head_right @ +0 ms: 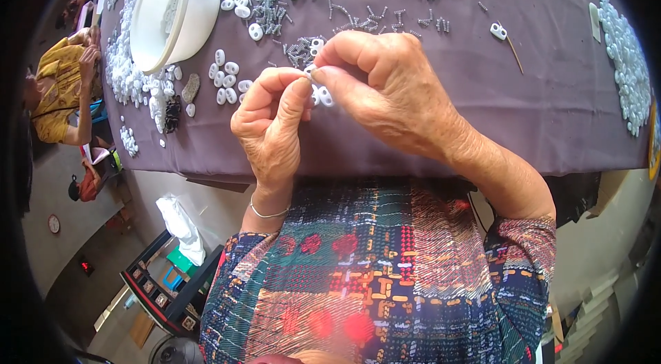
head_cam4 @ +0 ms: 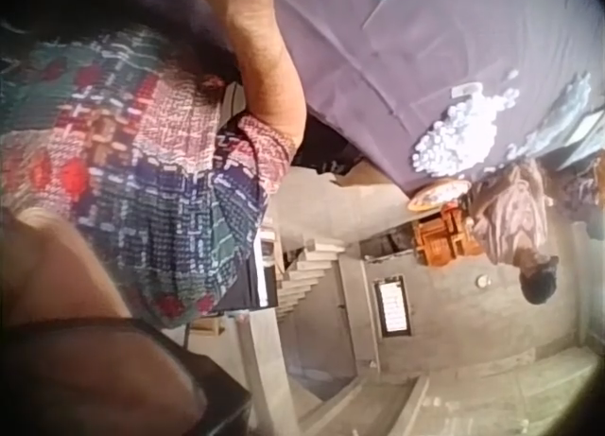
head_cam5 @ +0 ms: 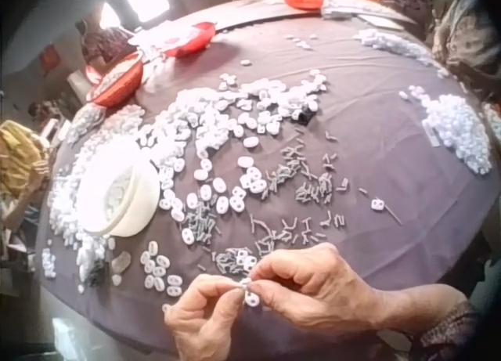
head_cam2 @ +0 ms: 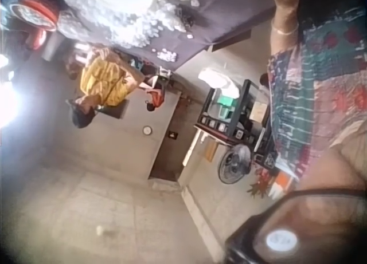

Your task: The person assembles plastic cord locks by hand, inserting metal springs into the plastic components and pressing the pieces together on a table.

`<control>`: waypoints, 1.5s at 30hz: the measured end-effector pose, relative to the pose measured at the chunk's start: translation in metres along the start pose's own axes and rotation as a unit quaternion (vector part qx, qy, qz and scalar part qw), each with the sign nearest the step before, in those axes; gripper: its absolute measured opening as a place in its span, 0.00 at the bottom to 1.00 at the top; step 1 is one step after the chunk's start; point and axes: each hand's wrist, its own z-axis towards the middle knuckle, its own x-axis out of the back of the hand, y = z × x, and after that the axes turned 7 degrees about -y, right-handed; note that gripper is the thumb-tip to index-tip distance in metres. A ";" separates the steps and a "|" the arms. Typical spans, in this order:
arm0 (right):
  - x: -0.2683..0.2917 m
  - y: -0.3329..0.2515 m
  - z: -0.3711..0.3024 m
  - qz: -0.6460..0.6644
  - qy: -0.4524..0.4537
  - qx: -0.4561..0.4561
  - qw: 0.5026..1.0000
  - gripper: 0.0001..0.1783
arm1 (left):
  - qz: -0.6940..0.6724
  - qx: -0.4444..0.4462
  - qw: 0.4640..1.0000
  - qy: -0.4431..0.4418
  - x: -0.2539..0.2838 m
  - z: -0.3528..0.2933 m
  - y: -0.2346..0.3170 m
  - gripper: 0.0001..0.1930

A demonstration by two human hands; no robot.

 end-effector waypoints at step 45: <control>0.008 -0.007 0.003 0.130 -0.003 -0.073 0.989 0.07 | -0.040 0.006 0.999 0.002 0.006 0.006 0.010 0.16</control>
